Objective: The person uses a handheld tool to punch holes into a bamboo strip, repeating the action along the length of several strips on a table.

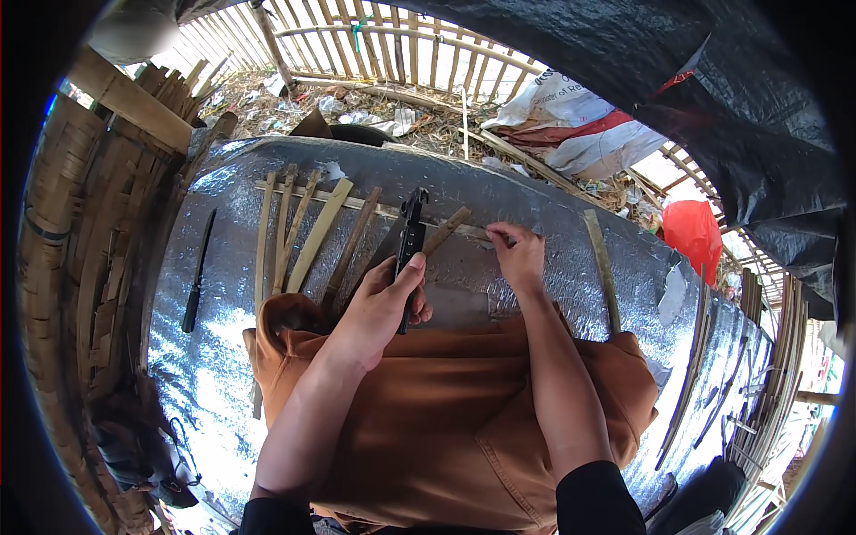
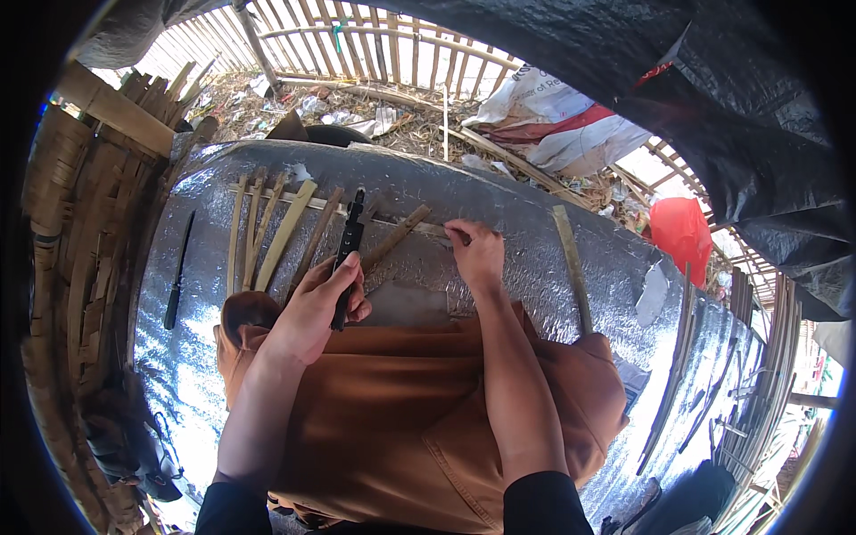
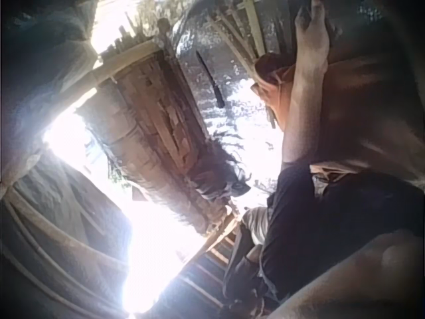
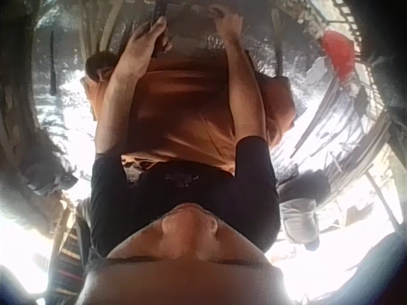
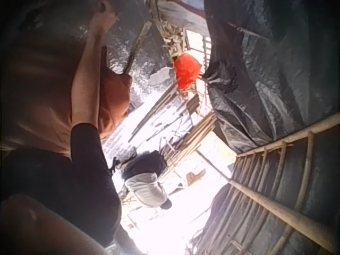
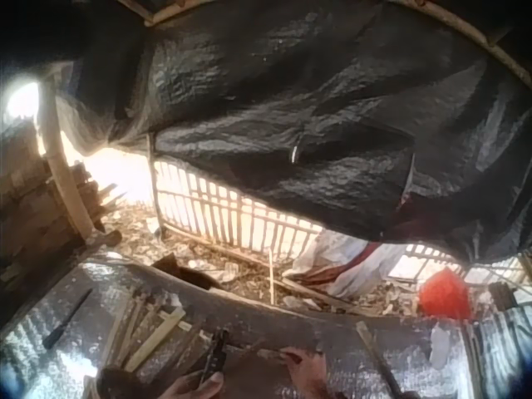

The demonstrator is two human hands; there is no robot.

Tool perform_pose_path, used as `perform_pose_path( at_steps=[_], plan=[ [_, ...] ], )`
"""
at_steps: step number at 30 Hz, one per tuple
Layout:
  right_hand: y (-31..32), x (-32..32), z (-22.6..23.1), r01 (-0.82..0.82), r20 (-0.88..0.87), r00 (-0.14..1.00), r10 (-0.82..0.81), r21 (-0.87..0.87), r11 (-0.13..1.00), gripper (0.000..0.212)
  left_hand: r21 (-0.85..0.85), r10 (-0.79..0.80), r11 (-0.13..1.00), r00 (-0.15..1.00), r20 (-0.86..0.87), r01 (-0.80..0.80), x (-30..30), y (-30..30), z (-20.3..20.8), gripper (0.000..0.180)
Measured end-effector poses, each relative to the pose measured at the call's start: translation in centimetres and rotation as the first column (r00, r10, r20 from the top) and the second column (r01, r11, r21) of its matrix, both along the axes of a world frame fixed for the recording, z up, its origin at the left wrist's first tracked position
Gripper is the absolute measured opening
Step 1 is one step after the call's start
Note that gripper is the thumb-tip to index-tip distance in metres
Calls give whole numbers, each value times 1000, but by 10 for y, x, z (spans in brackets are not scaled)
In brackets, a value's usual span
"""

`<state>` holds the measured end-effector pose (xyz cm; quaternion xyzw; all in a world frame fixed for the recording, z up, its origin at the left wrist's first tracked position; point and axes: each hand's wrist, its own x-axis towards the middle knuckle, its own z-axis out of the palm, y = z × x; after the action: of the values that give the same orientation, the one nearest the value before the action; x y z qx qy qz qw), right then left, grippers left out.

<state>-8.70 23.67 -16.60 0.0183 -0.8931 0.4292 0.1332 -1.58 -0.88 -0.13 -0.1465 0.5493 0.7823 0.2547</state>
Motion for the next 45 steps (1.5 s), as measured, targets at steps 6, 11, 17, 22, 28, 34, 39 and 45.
perform_pose_path(
  at_steps=[6,11,17,22,28,34,39,45],
  plan=[
    [-2,0,0,5,-12,1000,-5,12,1000,10,-12,1,1000,1000,6,-1,0,1,3,31],
    [1,0,-2,15,-15,1000,-14,51,999,10,-20,-6,1000,1000,4,6,0,2,3,30],
    [-1,1,4,12,-1,1000,-12,38,999,9,-15,6,1000,1000,-6,-6,1,1,0,29],
    [1,0,3,15,10,1000,-15,10,1000,9,-16,-1,1000,1000,-5,1,0,2,1,29],
    [2,0,-1,2,-26,1000,-2,2,1000,11,-27,-18,999,1000,-2,18,0,1,2,31],
    [0,0,2,6,-21,1000,-5,24,1000,11,-19,-18,1000,1000,-7,18,0,2,4,32],
    [0,0,3,19,34,999,-19,5,1000,12,-25,-12,1000,1000,-9,12,0,1,2,31],
    [0,1,4,20,23,1000,-19,-34,999,11,-30,-6,1000,1000,-8,6,0,2,2,30]
  ],
)
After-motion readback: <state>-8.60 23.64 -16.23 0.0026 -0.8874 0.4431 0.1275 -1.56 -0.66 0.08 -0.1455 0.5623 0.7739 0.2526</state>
